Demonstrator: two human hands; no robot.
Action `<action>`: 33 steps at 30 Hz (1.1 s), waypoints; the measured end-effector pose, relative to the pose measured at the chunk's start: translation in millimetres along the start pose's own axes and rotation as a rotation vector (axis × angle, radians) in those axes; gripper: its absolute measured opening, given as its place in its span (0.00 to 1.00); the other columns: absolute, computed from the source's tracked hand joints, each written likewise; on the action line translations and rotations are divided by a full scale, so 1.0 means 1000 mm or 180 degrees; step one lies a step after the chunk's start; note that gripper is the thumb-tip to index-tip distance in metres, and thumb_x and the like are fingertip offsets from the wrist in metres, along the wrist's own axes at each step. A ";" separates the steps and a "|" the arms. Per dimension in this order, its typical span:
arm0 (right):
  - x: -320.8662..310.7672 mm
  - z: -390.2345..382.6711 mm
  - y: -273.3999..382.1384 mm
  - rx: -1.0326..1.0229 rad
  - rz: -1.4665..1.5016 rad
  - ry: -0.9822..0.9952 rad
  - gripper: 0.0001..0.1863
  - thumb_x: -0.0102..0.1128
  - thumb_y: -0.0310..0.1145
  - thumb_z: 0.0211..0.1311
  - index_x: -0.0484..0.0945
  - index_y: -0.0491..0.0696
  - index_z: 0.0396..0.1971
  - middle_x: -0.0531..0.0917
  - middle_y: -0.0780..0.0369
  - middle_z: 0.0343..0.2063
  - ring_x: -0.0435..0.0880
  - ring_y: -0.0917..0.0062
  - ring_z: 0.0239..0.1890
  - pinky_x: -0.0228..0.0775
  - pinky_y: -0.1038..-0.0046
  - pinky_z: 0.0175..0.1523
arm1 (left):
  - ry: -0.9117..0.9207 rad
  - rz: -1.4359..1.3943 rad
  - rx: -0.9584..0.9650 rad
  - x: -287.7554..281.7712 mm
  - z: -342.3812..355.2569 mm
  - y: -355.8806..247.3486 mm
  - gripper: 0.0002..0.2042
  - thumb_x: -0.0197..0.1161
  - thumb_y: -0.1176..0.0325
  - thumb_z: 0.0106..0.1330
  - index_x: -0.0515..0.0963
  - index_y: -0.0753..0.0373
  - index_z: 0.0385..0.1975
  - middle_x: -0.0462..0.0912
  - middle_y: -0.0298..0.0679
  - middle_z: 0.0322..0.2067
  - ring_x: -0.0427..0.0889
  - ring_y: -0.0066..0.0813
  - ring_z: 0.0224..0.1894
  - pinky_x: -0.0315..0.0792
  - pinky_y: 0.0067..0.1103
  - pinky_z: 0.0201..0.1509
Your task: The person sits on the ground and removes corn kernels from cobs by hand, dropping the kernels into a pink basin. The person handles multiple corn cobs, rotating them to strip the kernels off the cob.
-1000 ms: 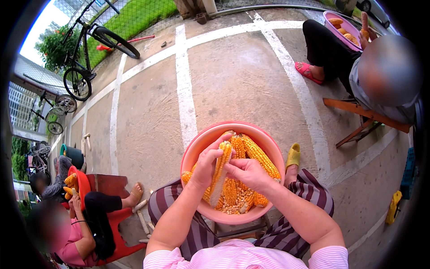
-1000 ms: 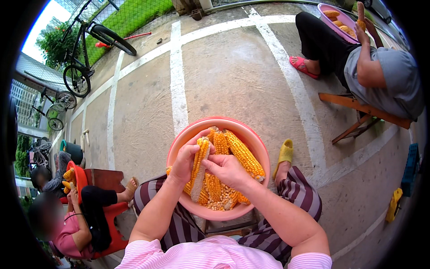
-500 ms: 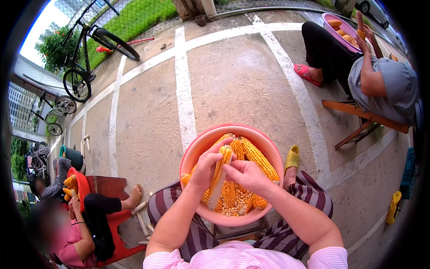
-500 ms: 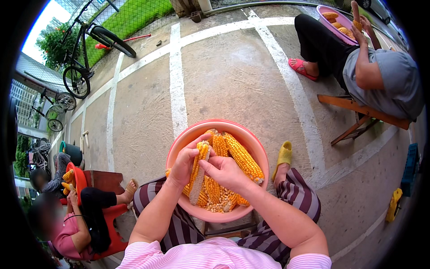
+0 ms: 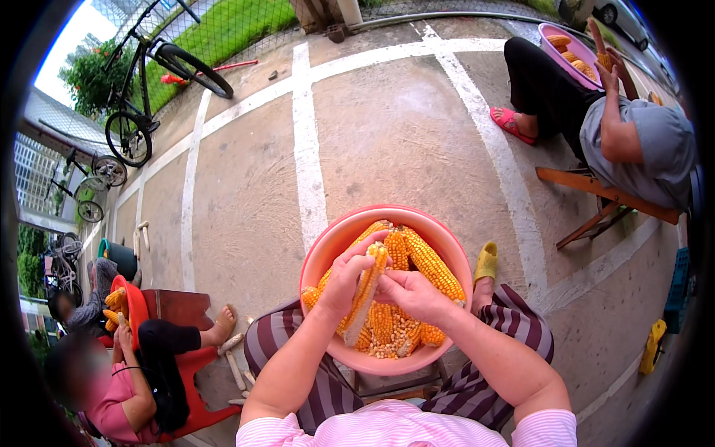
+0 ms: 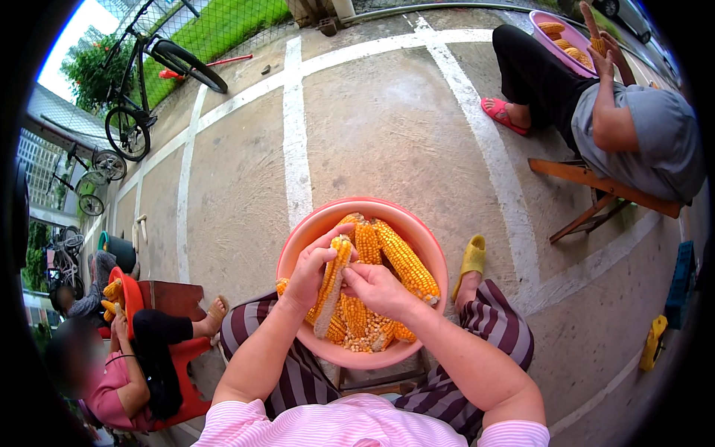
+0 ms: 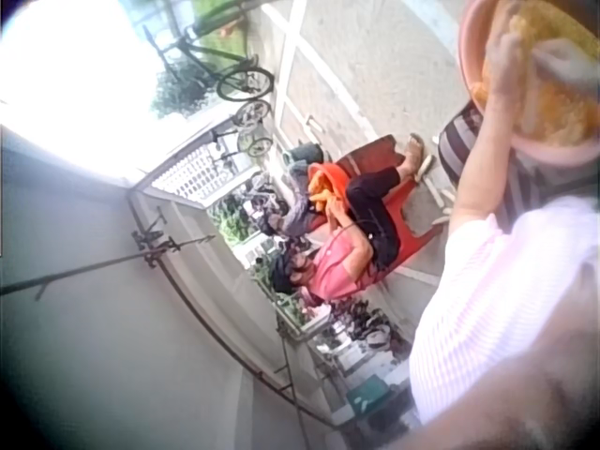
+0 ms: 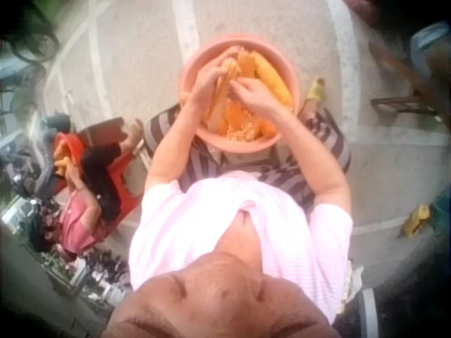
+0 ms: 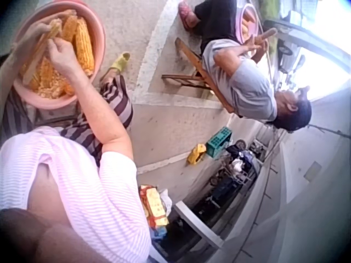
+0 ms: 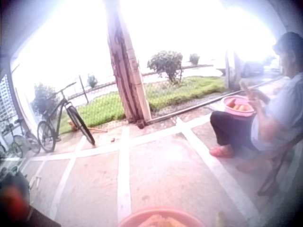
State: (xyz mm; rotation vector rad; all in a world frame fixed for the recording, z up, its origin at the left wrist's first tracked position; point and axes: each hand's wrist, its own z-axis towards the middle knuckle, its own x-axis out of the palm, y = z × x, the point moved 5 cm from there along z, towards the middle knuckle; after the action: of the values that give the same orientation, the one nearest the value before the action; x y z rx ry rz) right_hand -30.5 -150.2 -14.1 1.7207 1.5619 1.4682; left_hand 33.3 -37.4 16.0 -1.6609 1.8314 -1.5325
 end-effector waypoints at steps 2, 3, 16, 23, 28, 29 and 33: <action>0.000 0.001 -0.002 0.0072 0.0057 0.0065 0.22 0.45 0.40 0.80 0.74 0.38 0.60 0.81 0.59 0.51 0.82 0.75 0.54 0.76 0.71 0.63 | -0.0054 -0.0023 -0.0020 0.002 -0.001 -0.002 0.29 0.51 0.66 0.63 0.67 0.63 0.67 0.82 0.41 0.40 0.81 0.25 0.42 0.76 0.21 0.49; 0.000 0.002 -0.003 0.0090 0.0029 0.0073 0.22 0.45 0.40 0.80 0.73 0.38 0.60 0.81 0.59 0.51 0.82 0.74 0.55 0.76 0.71 0.63 | -0.0084 -0.0035 -0.0029 0.002 -0.001 -0.003 0.29 0.50 0.66 0.63 0.67 0.63 0.67 0.82 0.41 0.40 0.82 0.25 0.42 0.76 0.21 0.49; 0.003 -0.008 0.030 0.0088 -0.0149 -0.0261 0.23 0.59 0.44 0.73 0.80 0.39 0.53 0.83 0.66 0.43 0.78 0.88 0.46 0.71 0.80 0.54 | 0.0161 -0.0312 0.0021 0.001 0.003 -0.004 0.29 0.51 0.67 0.62 0.67 0.66 0.67 0.82 0.41 0.42 0.80 0.26 0.47 0.72 0.24 0.58; 0.001 -0.008 0.029 -0.0112 -0.0154 -0.0395 0.20 0.58 0.43 0.74 0.82 0.40 0.48 0.82 0.70 0.39 0.76 0.91 0.43 0.70 0.83 0.50 | 0.0166 -0.0343 0.0072 0.003 0.003 -0.004 0.30 0.52 0.67 0.63 0.67 0.66 0.67 0.83 0.40 0.42 0.80 0.26 0.47 0.72 0.24 0.59; -0.002 -0.005 0.019 -0.0197 -0.0312 -0.0371 0.18 0.56 0.42 0.76 0.84 0.41 0.47 0.82 0.72 0.37 0.76 0.92 0.41 0.70 0.84 0.47 | 0.0120 -0.0239 0.0091 0.003 0.002 -0.003 0.29 0.52 0.67 0.63 0.68 0.66 0.67 0.82 0.39 0.43 0.81 0.25 0.48 0.72 0.23 0.59; -0.003 -0.005 0.017 -0.0187 -0.0364 -0.0358 0.18 0.55 0.42 0.76 0.84 0.41 0.47 0.83 0.72 0.37 0.76 0.92 0.41 0.71 0.84 0.48 | 0.0102 -0.0235 0.0084 0.003 0.002 -0.003 0.29 0.52 0.67 0.63 0.69 0.66 0.66 0.82 0.39 0.43 0.80 0.25 0.48 0.72 0.23 0.59; -0.003 -0.004 0.016 -0.0137 -0.0569 -0.0317 0.18 0.53 0.41 0.77 0.83 0.41 0.49 0.83 0.71 0.39 0.77 0.91 0.42 0.71 0.82 0.49 | -0.0006 -0.0182 0.0078 0.002 0.001 0.000 0.29 0.52 0.67 0.63 0.69 0.65 0.66 0.82 0.40 0.43 0.80 0.25 0.47 0.73 0.24 0.57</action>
State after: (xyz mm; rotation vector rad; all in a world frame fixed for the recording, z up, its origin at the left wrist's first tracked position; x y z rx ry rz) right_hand -26.1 -158.9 -0.8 1.5610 1.5753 1.2995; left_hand 33.5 -39.5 16.0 -1.7171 1.7715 -1.5691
